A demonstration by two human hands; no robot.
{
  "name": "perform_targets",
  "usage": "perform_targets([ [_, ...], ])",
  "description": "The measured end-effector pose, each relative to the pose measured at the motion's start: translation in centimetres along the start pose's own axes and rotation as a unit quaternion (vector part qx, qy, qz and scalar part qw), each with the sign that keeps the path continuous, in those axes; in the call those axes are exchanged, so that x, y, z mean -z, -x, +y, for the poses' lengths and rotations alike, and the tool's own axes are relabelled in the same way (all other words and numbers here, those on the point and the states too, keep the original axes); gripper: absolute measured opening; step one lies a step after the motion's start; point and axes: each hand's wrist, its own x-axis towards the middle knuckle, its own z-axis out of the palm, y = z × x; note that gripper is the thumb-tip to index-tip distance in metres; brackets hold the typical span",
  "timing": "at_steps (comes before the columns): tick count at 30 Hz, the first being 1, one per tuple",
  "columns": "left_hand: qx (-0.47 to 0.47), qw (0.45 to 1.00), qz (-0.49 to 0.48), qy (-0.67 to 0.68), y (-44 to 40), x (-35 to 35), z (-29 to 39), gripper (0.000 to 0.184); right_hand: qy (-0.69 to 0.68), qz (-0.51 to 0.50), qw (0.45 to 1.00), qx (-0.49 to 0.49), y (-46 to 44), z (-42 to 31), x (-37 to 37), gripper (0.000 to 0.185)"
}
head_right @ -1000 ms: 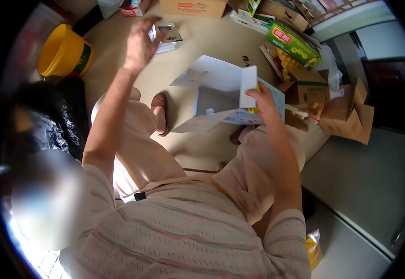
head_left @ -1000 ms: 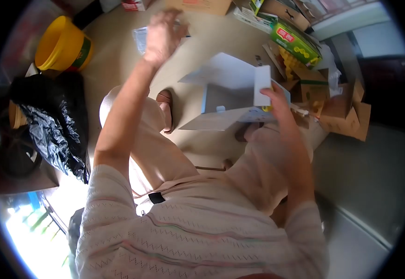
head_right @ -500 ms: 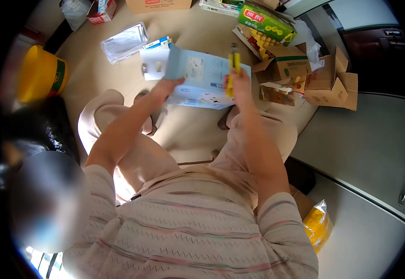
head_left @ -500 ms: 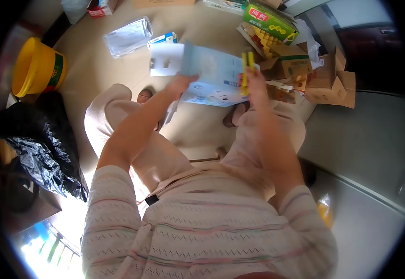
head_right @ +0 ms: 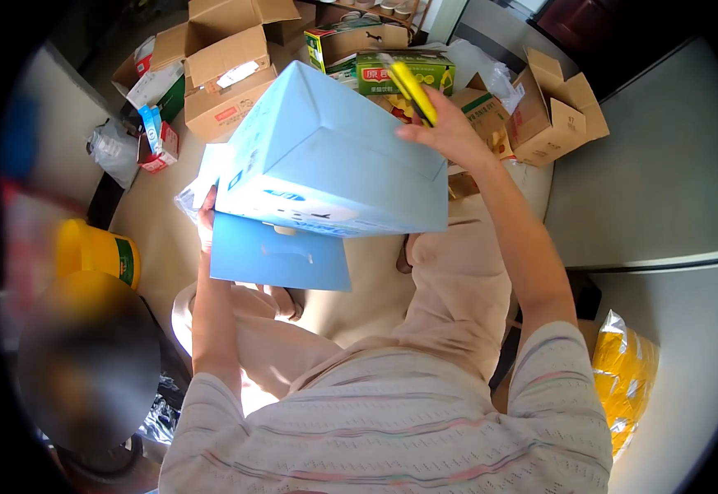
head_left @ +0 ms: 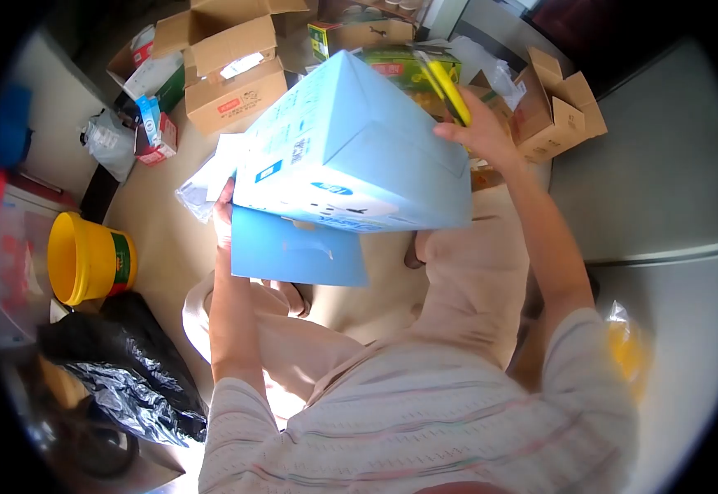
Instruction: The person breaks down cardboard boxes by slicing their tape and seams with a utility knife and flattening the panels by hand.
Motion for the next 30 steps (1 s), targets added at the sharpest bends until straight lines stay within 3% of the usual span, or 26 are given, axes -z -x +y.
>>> perform_targets([
  [2, -0.085, 0.989, 0.012, -0.118, -0.2, 1.3, -0.9, 0.039, 0.052, -0.041, 0.997, 0.044, 0.4, -1.9, 0.0, 0.090],
  [4, -0.087, 0.990, 0.013, -0.114, 0.2, 1.3, -1.3, 0.039, 0.054, -0.073, 0.989, 0.119, 0.4, -2.6, -0.3, 0.094],
  [8, 0.057, 0.998, -0.006, 0.009, 0.9, 1.0, -2.6, 0.038, 0.003, -0.185, 0.981, 0.059, 2.9, -3.9, -1.4, 0.094],
  [9, 0.087, 0.996, -0.007, 0.023, 0.9, 1.1, -3.1, 0.038, -0.056, -0.210, 0.971, 0.096, 3.2, -3.6, -2.0, 0.089],
  [12, 0.173, 0.984, -0.013, 0.037, 0.8, 1.9, -4.3, 0.038, -0.030, -0.243, 0.969, 0.040, 5.9, -4.3, -2.6, 0.083],
  [16, 0.234, 0.972, -0.013, 0.006, 0.0, 2.1, -5.2, 0.037, 0.014, -0.227, 0.974, -0.001, 9.8, -1.9, -4.1, 0.081],
  [19, 0.145, 0.987, 0.037, -0.053, 1.7, 0.4, -6.7, 0.037, 0.061, -0.153, 0.986, 0.028, 11.2, -1.7, -5.0, 0.085],
  [23, 0.189, 0.981, 0.022, -0.034, 1.7, 0.2, -6.4, 0.037, 0.088, -0.167, 0.981, -0.038, 11.0, -1.4, -5.3, 0.083],
  [26, 0.308, 0.933, 0.179, -0.047, -0.7, 3.2, -7.1, 0.037, 0.105, -0.143, 0.982, -0.059, 10.2, -0.9, -5.9, 0.073],
  [27, 0.256, 0.938, 0.213, -0.094, 0.8, -0.2, -6.6, 0.035, 0.118, -0.123, 0.984, -0.057, 9.8, -0.4, -6.3, 0.069],
  [30, 0.226, 0.933, 0.243, -0.140, 0.1, 1.8, -6.7, 0.033, 0.133, -0.100, 0.982, -0.092, 8.5, 1.8, -7.4, 0.056],
])
